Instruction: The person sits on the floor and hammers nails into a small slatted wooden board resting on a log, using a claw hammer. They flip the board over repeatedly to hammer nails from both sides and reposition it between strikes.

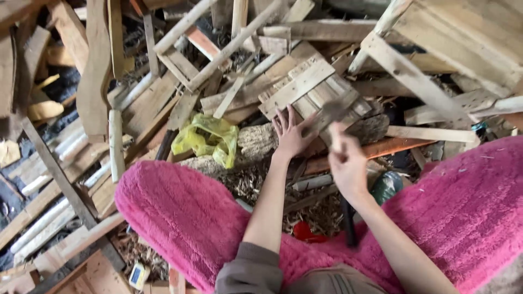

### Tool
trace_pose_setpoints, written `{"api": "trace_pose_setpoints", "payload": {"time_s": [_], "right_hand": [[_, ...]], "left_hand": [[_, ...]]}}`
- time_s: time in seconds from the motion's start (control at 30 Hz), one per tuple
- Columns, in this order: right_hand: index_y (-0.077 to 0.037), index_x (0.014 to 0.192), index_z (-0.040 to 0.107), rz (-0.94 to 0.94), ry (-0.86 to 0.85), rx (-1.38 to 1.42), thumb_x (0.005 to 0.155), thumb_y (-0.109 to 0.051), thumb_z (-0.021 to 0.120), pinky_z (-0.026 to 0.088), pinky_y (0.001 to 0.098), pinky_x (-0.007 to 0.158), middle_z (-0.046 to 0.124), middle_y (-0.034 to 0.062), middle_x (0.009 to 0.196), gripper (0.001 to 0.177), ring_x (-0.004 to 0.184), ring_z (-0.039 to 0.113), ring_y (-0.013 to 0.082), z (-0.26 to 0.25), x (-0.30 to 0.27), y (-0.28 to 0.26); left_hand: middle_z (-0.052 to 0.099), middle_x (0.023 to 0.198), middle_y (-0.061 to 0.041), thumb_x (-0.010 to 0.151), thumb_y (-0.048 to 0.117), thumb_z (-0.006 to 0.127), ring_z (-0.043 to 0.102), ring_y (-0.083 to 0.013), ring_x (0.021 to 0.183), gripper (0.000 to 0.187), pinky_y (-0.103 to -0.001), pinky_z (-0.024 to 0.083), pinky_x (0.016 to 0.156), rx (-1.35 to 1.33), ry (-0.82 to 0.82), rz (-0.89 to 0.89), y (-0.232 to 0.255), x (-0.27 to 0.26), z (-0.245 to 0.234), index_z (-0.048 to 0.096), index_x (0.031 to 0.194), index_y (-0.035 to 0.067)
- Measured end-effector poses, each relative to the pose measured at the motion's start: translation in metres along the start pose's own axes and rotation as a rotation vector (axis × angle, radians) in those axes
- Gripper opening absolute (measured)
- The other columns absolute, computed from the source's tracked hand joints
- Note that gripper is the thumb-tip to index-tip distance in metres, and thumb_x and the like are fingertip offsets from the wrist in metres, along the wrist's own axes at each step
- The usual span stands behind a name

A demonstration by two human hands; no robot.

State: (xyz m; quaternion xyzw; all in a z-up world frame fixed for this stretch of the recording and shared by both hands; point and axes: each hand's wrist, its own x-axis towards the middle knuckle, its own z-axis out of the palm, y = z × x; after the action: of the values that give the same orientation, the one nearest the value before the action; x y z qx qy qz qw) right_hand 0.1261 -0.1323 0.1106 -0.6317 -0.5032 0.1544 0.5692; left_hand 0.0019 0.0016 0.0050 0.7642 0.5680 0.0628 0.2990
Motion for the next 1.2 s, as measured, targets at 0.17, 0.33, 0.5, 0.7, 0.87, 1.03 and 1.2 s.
{"api": "trace_pose_setpoints", "payload": {"time_s": [0.17, 0.33, 0.5, 0.7, 0.87, 1.03, 1.2], "right_hand": [[-0.002, 0.118, 0.066, 0.189, -0.109, 0.006, 0.09, -0.003, 0.068, 0.058, 0.049, 0.067, 0.069, 0.0262, 0.12, 0.029, 0.094, 0.069, 0.0457, 0.007, -0.002, -0.007], [-0.003, 0.113, 0.062, 0.083, -0.014, 0.039, 0.097, 0.0, 0.064, 0.043, 0.0261, 0.035, 0.064, 0.0163, 0.057, 0.016, 0.04, 0.062, 0.0217, -0.004, -0.006, -0.011], [0.005, 0.124, 0.058, 0.194, -0.223, -0.036, 0.098, 0.005, 0.057, 0.064, 0.0442, 0.069, 0.059, 0.0264, 0.139, 0.026, 0.101, 0.07, 0.0417, 0.0, -0.012, 0.001], [-0.001, 0.111, 0.065, -0.169, 0.102, -0.177, 0.093, 0.008, 0.073, 0.043, 0.0307, 0.045, 0.064, 0.0221, 0.064, 0.022, 0.055, 0.067, 0.0337, -0.002, -0.011, 0.003], [0.002, 0.121, 0.06, 0.203, -0.14, -0.032, 0.096, -0.002, 0.062, 0.059, 0.0548, 0.078, 0.063, 0.031, 0.129, 0.026, 0.108, 0.063, 0.0489, 0.004, -0.007, 0.019], [0.007, 0.123, 0.057, 0.028, 0.002, 0.054, 0.096, 0.008, 0.062, 0.046, 0.041, 0.058, 0.06, 0.0303, 0.098, 0.027, 0.076, 0.057, 0.0376, -0.004, -0.013, 0.008], [0.005, 0.113, 0.063, 0.098, -0.103, -0.017, 0.082, 0.009, 0.064, 0.059, 0.052, 0.07, 0.065, 0.0349, 0.111, 0.031, 0.095, 0.066, 0.0521, 0.005, -0.017, 0.025]], "left_hand": [[-0.004, 0.173, -0.013, 0.088, 0.063, 0.061, -0.013, -0.0502, 0.154, 0.058, -0.066, -0.009, 0.122, 0.038, -0.007, -0.024, -0.018, 0.006, 0.018, 0.056, 0.144, 0.046], [-0.002, 0.173, -0.014, 0.087, 0.068, 0.06, -0.012, -0.0489, 0.155, 0.065, -0.065, -0.007, 0.123, 0.027, 0.004, -0.026, -0.004, 0.0, 0.01, 0.044, 0.148, 0.056], [-0.001, 0.173, -0.014, 0.088, 0.067, 0.061, -0.013, -0.0474, 0.155, 0.066, -0.063, -0.008, 0.123, -0.01, -0.005, -0.02, 0.007, -0.005, -0.003, 0.04, 0.15, 0.057], [-0.006, 0.173, -0.013, 0.086, 0.07, 0.06, -0.015, -0.0473, 0.155, 0.066, -0.064, -0.01, 0.123, -0.026, -0.023, -0.043, -0.001, -0.001, 0.005, 0.04, 0.148, 0.059], [0.002, 0.173, -0.016, 0.091, 0.063, 0.06, -0.01, -0.0489, 0.155, 0.062, -0.064, -0.007, 0.123, 0.039, 0.02, -0.01, 0.007, -0.005, -0.005, 0.042, 0.149, 0.056], [0.001, 0.173, -0.016, 0.088, 0.062, 0.063, -0.01, -0.05, 0.155, 0.063, -0.065, -0.002, 0.124, -0.028, 0.004, -0.032, 0.001, -0.009, 0.004, 0.045, 0.148, 0.056], [-0.003, 0.173, -0.013, 0.087, 0.064, 0.063, -0.011, -0.0486, 0.155, 0.063, -0.064, -0.004, 0.124, 0.012, 0.019, -0.001, -0.005, 0.001, 0.015, 0.045, 0.147, 0.057]]}}
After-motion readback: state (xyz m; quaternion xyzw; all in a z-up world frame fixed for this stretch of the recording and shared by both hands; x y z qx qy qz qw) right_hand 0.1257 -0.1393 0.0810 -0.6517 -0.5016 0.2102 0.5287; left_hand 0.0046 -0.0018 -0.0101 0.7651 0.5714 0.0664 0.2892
